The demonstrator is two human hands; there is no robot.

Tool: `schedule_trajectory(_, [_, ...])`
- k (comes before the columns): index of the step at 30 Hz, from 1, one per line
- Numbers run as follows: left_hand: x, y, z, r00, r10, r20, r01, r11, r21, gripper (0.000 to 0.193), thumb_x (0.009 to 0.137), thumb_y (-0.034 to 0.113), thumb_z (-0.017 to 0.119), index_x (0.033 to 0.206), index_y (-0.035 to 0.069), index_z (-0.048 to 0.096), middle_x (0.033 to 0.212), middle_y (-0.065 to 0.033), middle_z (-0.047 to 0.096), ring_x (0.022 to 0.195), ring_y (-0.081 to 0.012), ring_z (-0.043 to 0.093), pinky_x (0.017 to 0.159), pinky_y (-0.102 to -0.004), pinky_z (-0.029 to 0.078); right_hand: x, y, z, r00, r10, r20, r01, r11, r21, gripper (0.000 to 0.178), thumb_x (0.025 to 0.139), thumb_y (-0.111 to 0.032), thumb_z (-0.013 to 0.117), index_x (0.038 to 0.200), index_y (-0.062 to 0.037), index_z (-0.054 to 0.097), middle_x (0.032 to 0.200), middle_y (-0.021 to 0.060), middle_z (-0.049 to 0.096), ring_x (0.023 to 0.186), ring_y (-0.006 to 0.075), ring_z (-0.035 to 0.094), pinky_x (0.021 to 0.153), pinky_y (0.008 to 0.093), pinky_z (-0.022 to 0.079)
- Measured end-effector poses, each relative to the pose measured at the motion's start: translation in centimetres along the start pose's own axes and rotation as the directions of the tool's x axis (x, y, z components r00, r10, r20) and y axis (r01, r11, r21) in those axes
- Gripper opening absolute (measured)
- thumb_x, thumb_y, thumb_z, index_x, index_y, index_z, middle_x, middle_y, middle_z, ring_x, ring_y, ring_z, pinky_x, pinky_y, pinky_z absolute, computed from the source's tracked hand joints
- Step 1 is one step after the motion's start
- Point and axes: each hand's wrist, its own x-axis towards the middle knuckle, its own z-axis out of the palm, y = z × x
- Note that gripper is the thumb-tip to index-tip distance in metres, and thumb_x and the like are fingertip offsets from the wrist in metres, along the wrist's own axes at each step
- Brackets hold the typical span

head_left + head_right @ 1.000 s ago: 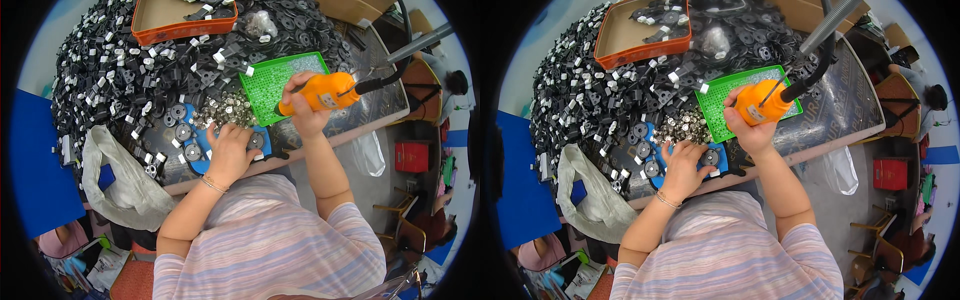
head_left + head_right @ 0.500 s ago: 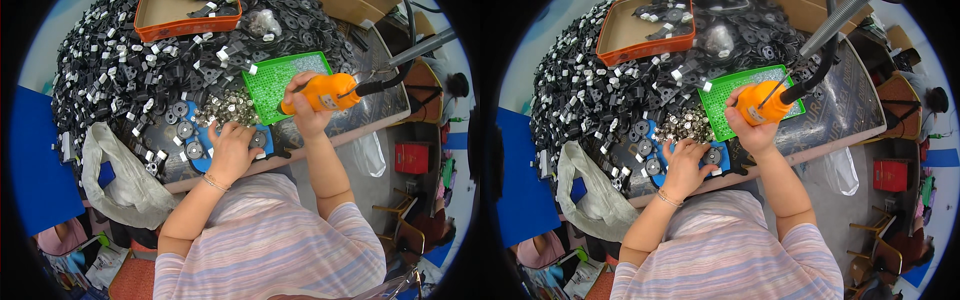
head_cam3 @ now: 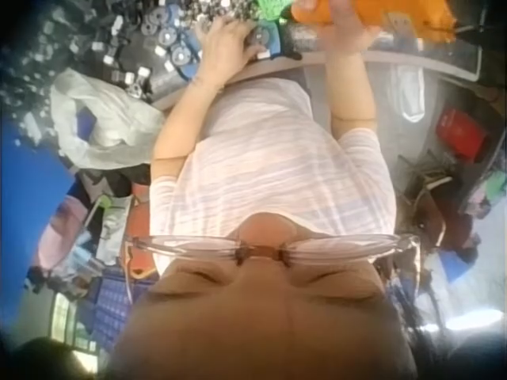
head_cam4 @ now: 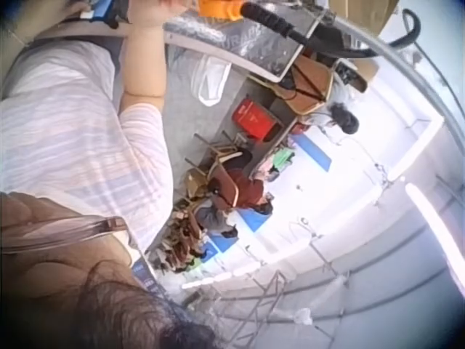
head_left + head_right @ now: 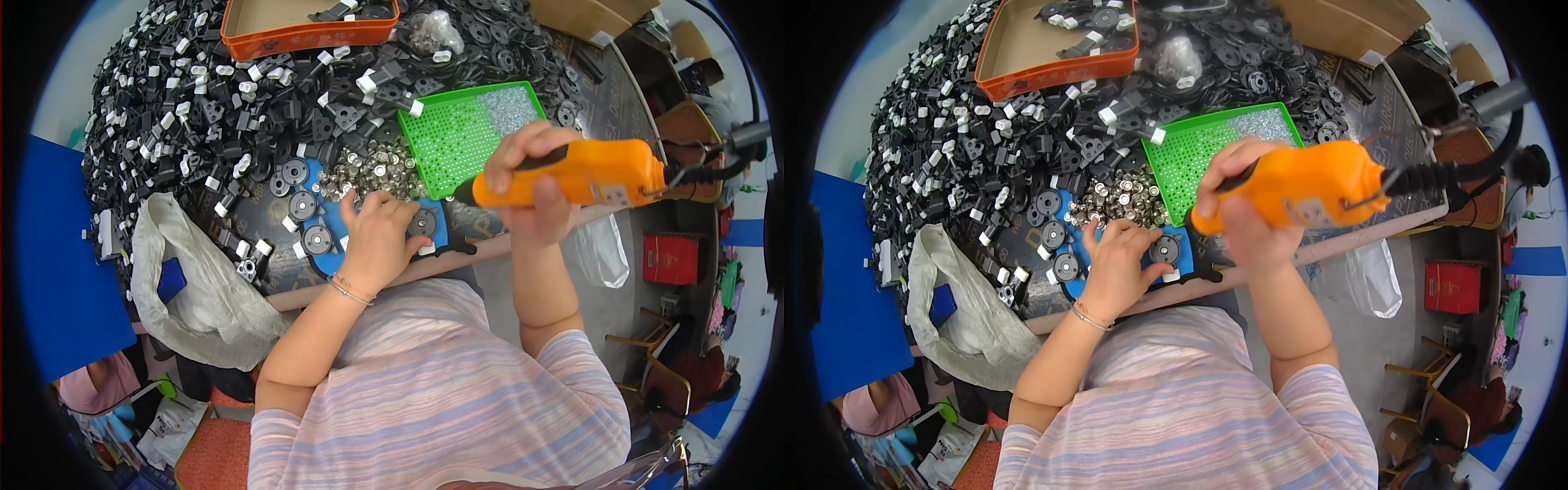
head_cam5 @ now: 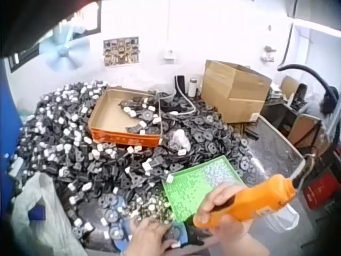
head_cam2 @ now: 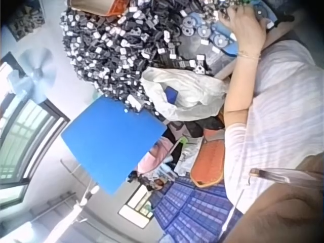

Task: Assembling small plastic and metal components using an electric screwdriver.

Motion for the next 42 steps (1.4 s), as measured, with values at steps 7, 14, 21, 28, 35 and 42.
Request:
schedule_trajectory(7, [0.1,0.0,0.0,1.0,0.004,-0.003,-0.004,1.0,-0.013,0.043,0.061,0.026,0.08,0.098,0.01,0.067,0.088,-0.003,0.063,0.099,-0.021,0.053,0.1,-0.0528,0.019,-1.7,1.1,0.7,0.967,0.078,0.241,0.032,0.907,-0.419,0.031,0.083,-0.02,0.067,0.099,-0.0006,0.048,0.087,0.0121,0.053,0.064,0.014,0.057,0.057,0.0244,0.049])
schedule_trajectory(14, [0.1,0.0,-0.1,1.0,-0.007,0.018,0.007,1.0,-0.014,0.044,0.061,0.027,0.08,0.099,0.01,0.066,0.089,-0.0026,0.063,0.098,-0.0205,0.054,0.101,-0.053,0.018,-1.6,1.2,0.8,0.969,0.098,0.226,0.0,0.919,-0.394,0.031,0.083,-0.019,0.067,0.098,-0.0006,0.048,0.086,0.0123,0.053,0.064,0.014,0.057,0.057,0.0241,0.049])
schedule_trajectory(21, [0.2,-0.1,0.0,1.0,0.004,0.025,-0.004,1.0,-0.005,0.043,0.061,0.027,0.08,0.099,0.01,0.066,0.089,-0.0024,0.063,0.099,-0.0204,0.053,0.102,-0.0533,0.018,-2.0,2.1,0.8,0.976,0.127,0.18,-0.062,0.943,-0.326,0.029,0.082,-0.017,0.066,0.097,-0.0012,0.048,0.085,0.0109,0.052,0.064,0.0138,0.056,0.056,0.0238,0.047])
schedule_trajectory(28, [0.2,-0.2,0.0,1.0,0.006,0.024,-0.005,1.0,-0.013,0.042,0.062,0.026,0.08,0.098,0.011,0.066,0.088,-0.0019,0.062,0.097,-0.0196,0.053,0.102,-0.0529,0.017,-2.0,2.2,1.0,0.97,0.184,0.162,-0.135,0.953,-0.27,0.029,0.079,-0.015,0.068,0.096,-0.0012,0.05,0.084,0.0106,0.053,0.063,0.0135,0.057,0.056,0.0237,0.047])
schedule_trajectory(35, [0.1,-0.2,-0.2,1.0,0.019,0.025,-0.018,0.999,-0.035,0.042,0.062,0.026,0.079,0.098,0.01,0.067,0.089,-0.0016,0.063,0.097,-0.0195,0.053,0.102,-0.053,0.016,0.4,0.7,0.6,0.994,0.069,0.08,-0.072,0.997,0.032,0.029,0.072,-0.005,0.07,0.095,0.0024,0.053,0.088,0.0141,0.055,0.069,0.0152,0.056,0.058,0.0231,0.049])
schedule_trajectory(42, [0.2,-0.1,-0.1,1.0,0.011,0.023,-0.011,1.0,-0.02,0.041,0.062,0.026,0.079,0.098,0.01,0.068,0.088,-0.0021,0.062,0.097,-0.0199,0.053,0.103,-0.0535,0.016,-0.3,3.6,-2.3,0.999,0.037,-0.013,-0.039,0.955,-0.295,0.027,0.078,-0.006,0.064,0.101,0.0012,0.051,0.092,0.0142,0.053,0.069,0.0187,0.057,0.063,0.0279,0.048])
